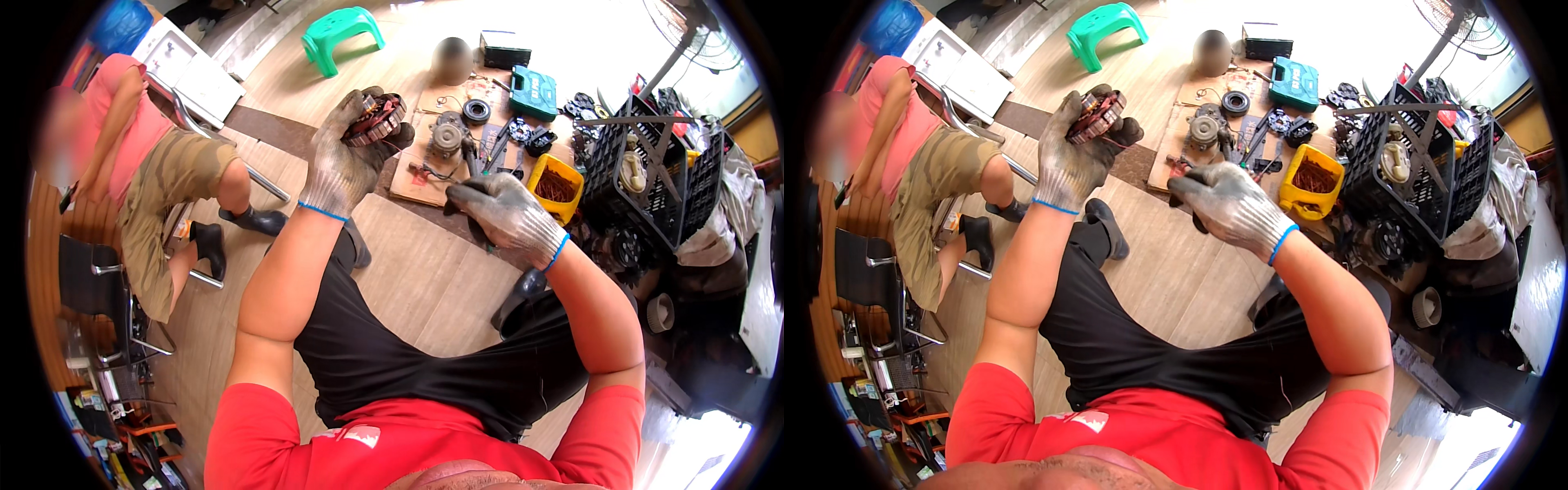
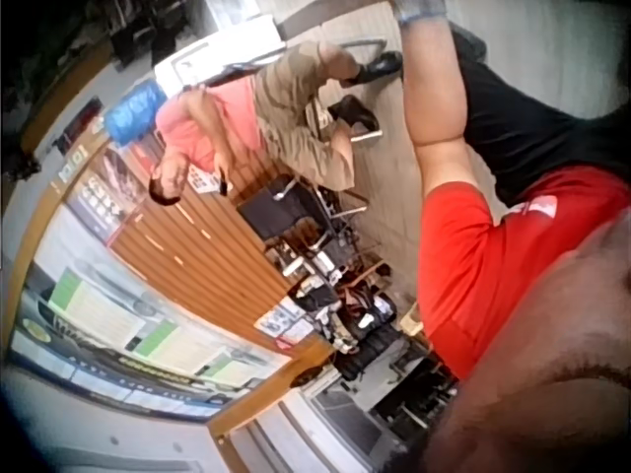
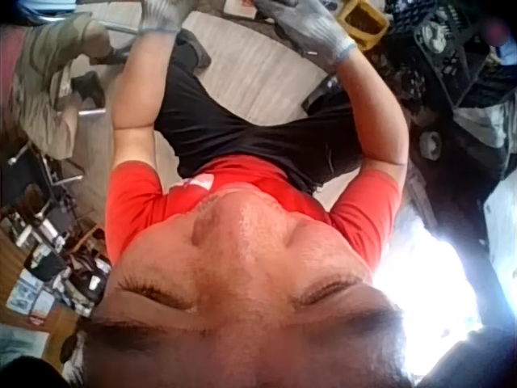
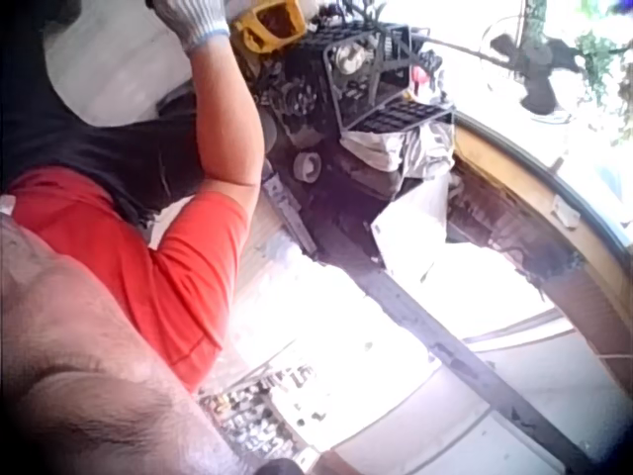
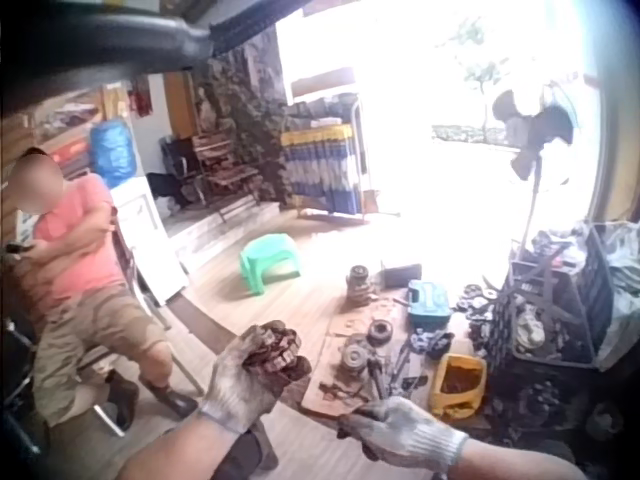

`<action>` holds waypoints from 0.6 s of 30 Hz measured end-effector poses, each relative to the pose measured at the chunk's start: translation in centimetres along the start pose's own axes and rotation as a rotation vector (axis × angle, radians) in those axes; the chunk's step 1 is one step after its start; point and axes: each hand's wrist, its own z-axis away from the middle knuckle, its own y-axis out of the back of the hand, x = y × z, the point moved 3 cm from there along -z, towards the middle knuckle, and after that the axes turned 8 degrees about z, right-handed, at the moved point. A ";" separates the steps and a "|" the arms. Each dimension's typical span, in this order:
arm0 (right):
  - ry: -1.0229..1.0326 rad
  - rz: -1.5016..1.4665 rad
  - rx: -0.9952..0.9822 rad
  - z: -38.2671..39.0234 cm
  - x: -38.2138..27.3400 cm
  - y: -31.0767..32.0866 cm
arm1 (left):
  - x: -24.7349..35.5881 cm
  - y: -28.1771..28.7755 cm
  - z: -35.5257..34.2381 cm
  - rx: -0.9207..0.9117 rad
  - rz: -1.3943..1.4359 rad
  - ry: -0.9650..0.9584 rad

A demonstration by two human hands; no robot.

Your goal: The person sits on the floor of a workshop and handles various mechanical components, including a clutch assembly and a cylindrical metal part. They put on gloves, pick up the parts, and rotate them to inspect different sides.

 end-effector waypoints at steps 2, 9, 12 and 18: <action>0.070 0.032 -0.082 0.4 -0.1 0.0 | -0.1 0.2 -0.2 0.031 -0.006 0.016; 0.608 0.632 -0.001 -0.1 -1.2 2.8 | -1.3 0.2 0.1 -0.027 -0.092 0.054; 0.872 1.030 0.143 0.3 -2.1 3.4 | -1.7 0.2 0.2 -0.005 -0.182 0.051; 0.448 0.247 -0.150 -1.7 -2.4 2.2 | -2.6 -0.1 0.9 0.010 -0.301 0.039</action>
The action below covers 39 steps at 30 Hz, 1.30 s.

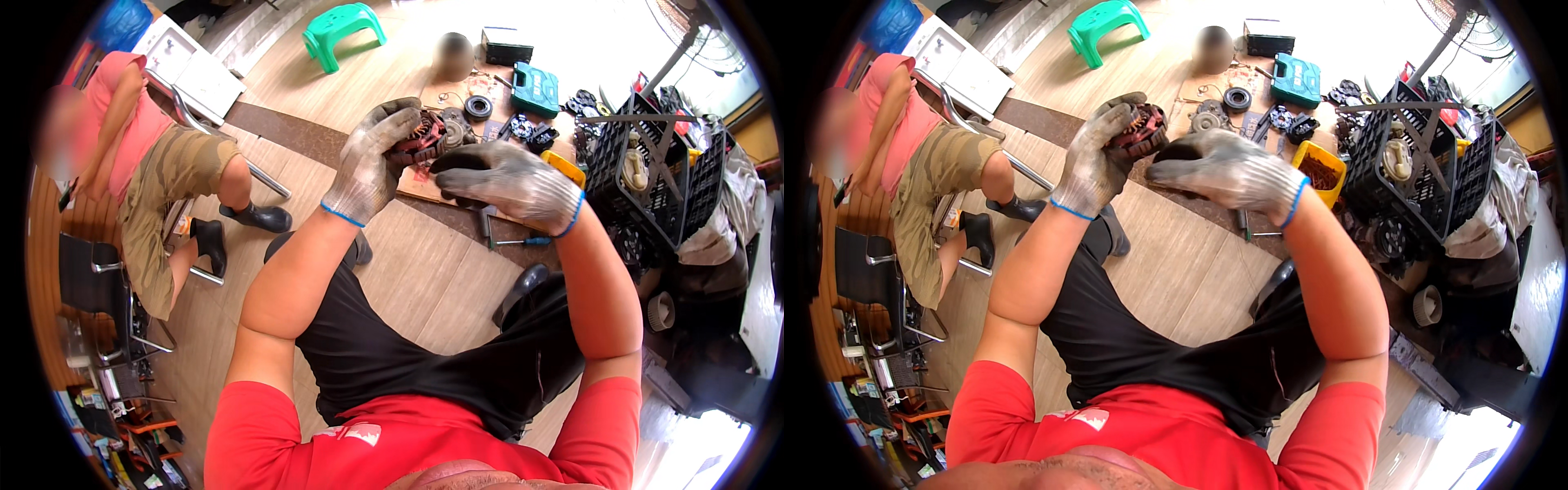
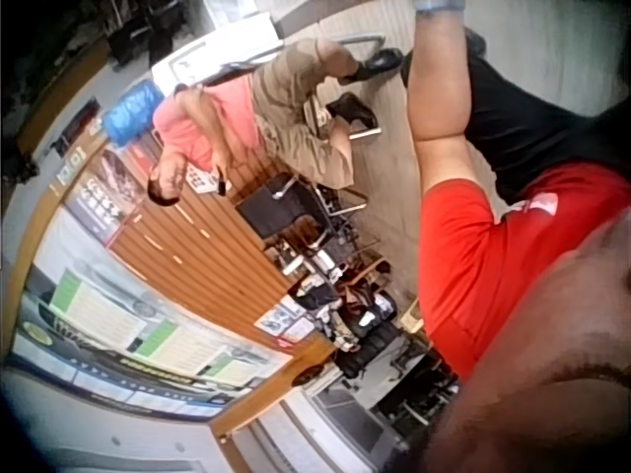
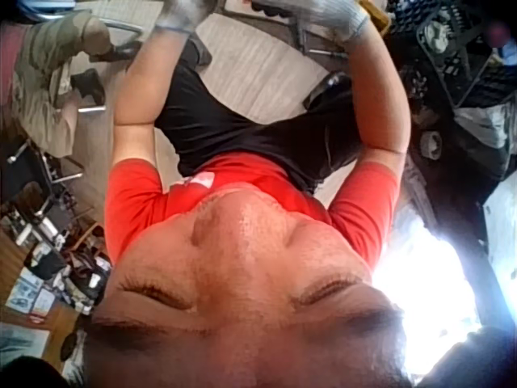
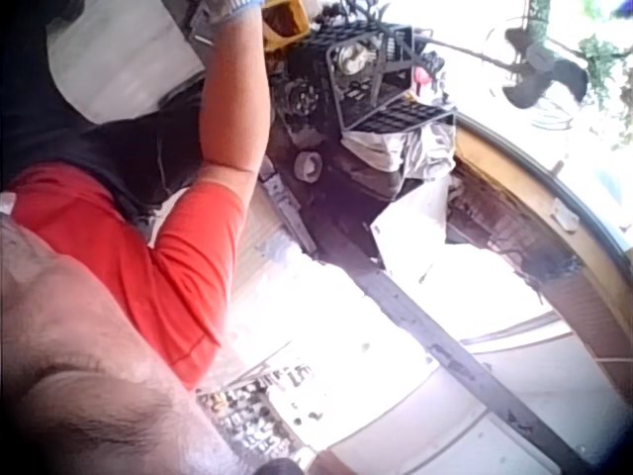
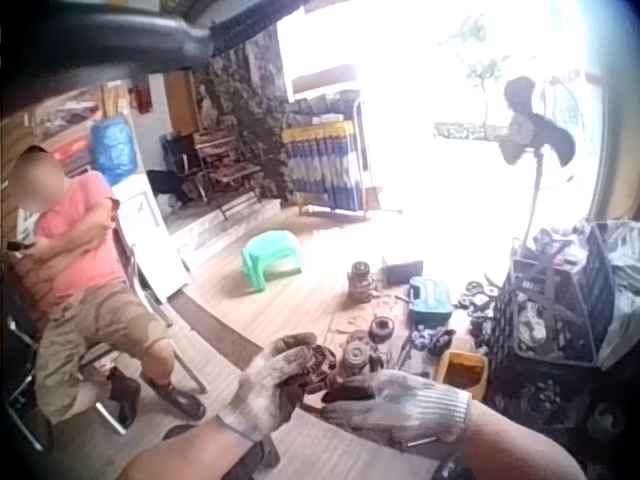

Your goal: The person sits on the floor of a workshop and handles various mechanical components, including a clutch assembly and a cylindrical metal part. They put on gloves, pick up the parts, and rotate them to inspect different sides.

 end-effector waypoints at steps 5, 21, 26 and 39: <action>-0.002 -0.242 0.121 -2.5 0.4 -3.9 | -0.5 -0.1 0.0 0.032 0.015 0.026; 0.323 0.368 0.093 3.5 -1.0 -11.7 | 7.0 5.2 -0.8 0.268 0.282 -0.138; -0.483 -0.295 -0.246 5.4 0.8 -12.4 | 6.4 5.5 -0.5 0.278 0.251 -0.104; 0.262 0.306 0.360 0.2 -0.7 -3.8 | 0.2 0.4 0.0 0.118 0.033 -0.094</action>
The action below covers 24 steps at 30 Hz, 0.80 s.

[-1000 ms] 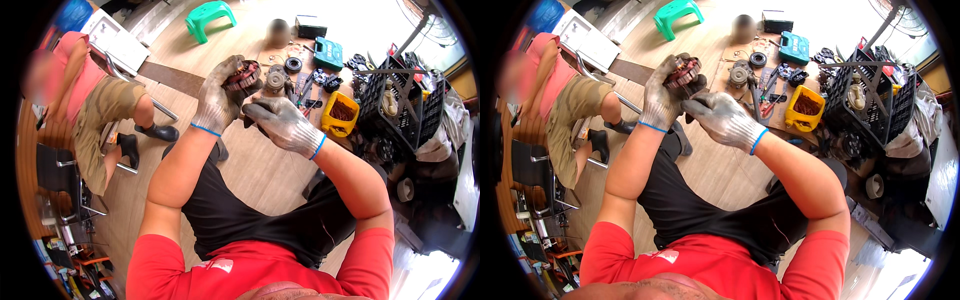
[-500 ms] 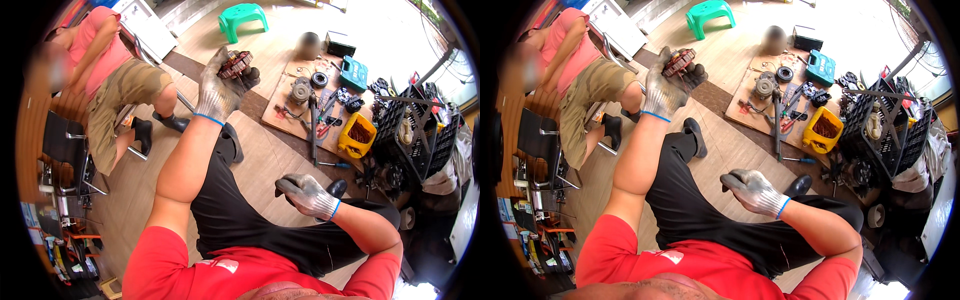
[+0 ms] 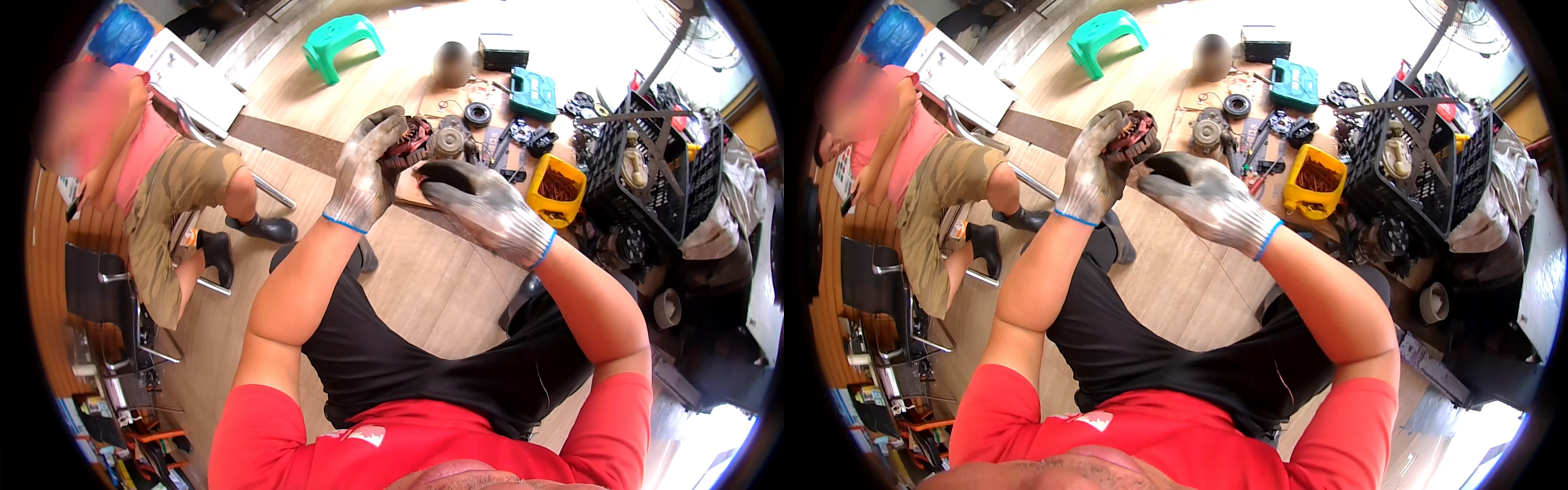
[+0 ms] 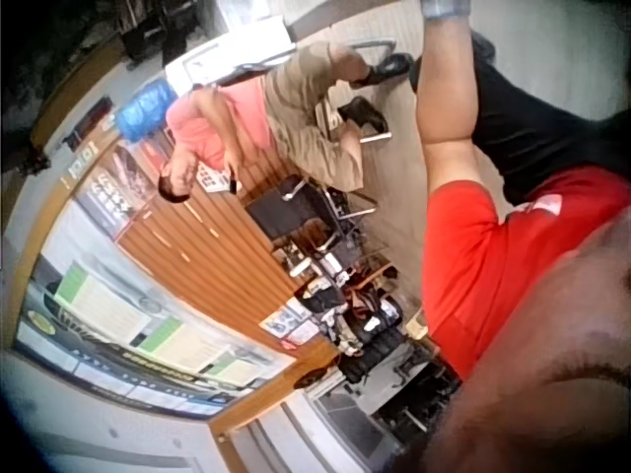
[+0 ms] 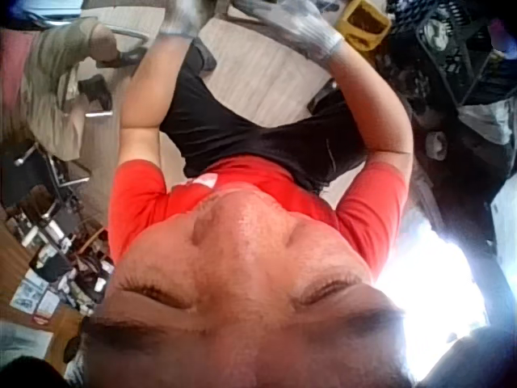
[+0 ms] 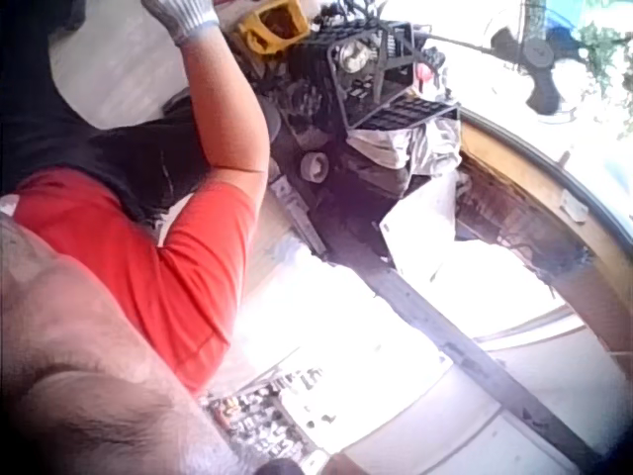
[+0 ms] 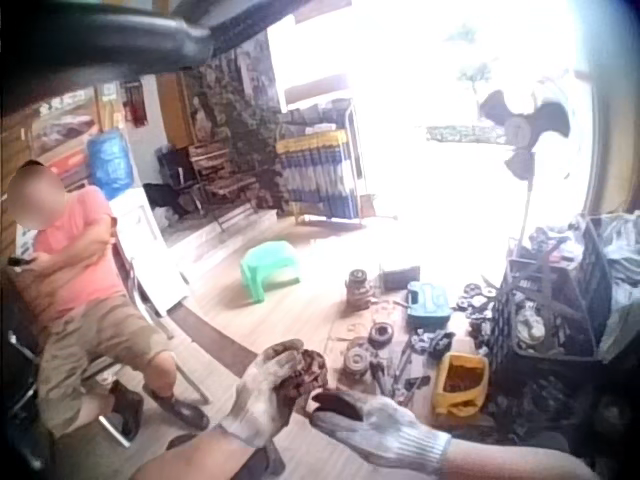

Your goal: The person sits on the floor of a workshop and handles various mechanical components, including a clutch assembly and a cylindrical metal part. They put on gloves, pick up the parts, and rotate them to inspect different sides.

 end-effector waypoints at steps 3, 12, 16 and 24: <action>-0.214 -0.346 0.027 -0.8 -0.5 -0.8 | -0.4 -0.8 0.3 -0.056 -0.083 -0.006; -0.588 -0.671 0.015 -0.4 -1.6 0.4 | 0.8 -1.5 0.8 -0.074 -0.349 -0.109; -0.647 -0.789 0.153 0.4 -1.0 2.3 | 1.4 -1.2 0.8 -0.112 -0.340 -0.116; -0.619 -0.534 0.244 1.2 1.0 3.4 | 2.2 0.2 -0.2 -0.180 0.113 0.052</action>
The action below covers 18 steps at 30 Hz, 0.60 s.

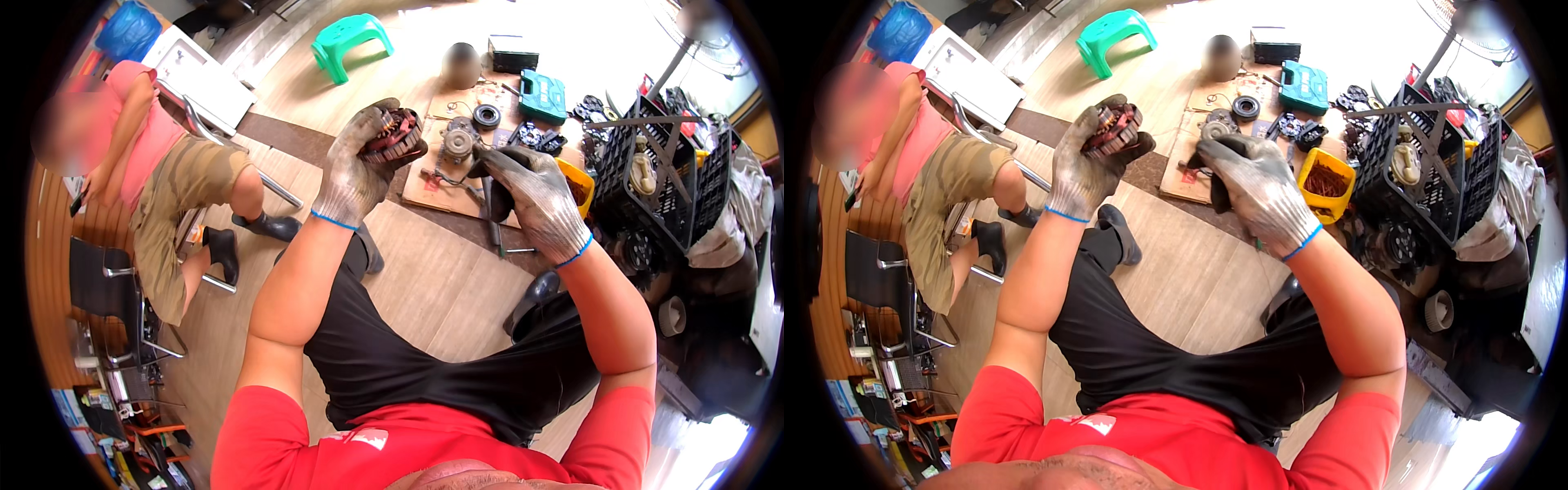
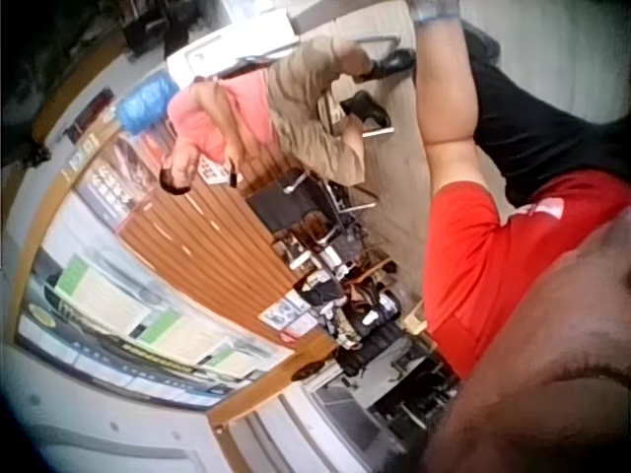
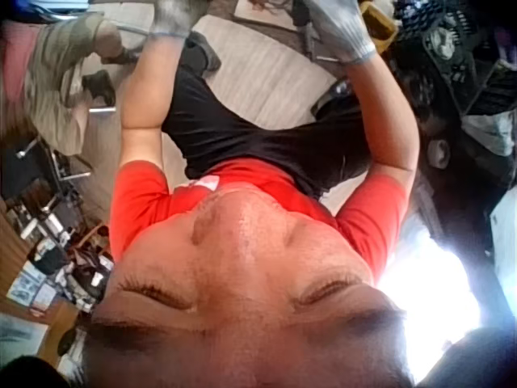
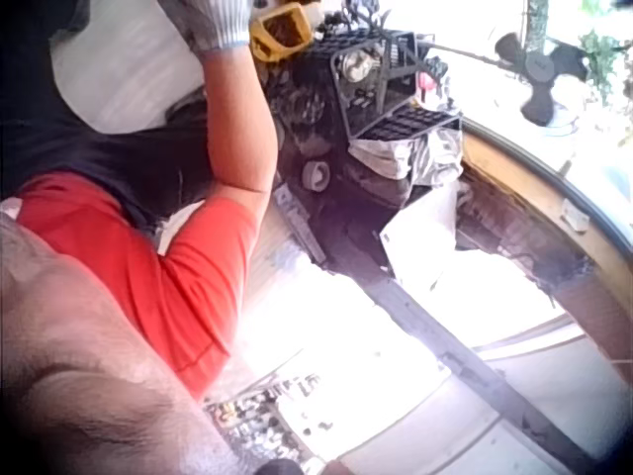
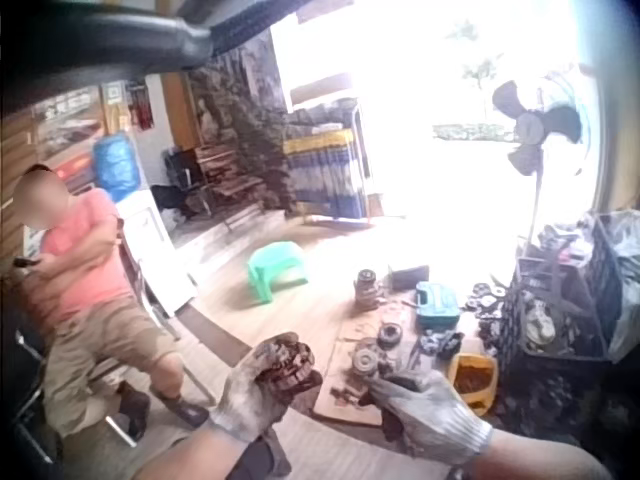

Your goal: The person sits on the floor of a workshop and handles various mechanical components, including a clutch assembly and a cylindrical metal part. They put on gloves, pick up the parts, and rotate them to inspect different sides.

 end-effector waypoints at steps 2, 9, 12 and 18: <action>-0.093 -0.078 -0.077 0.2 0.7 -0.3 | 0.4 0.5 -0.3 0.021 0.079 0.028; -0.235 0.087 -0.566 1.2 1.9 -1.4 | 1.1 1.3 -0.9 0.133 0.194 -0.009; -0.202 0.116 -0.575 0.8 1.7 -0.3 | 0.7 1.3 -0.8 0.161 0.079 0.000; 0.194 0.617 -0.228 -1.7 -0.8 1.9 | -0.7 0.6 -0.5 0.074 0.058 0.042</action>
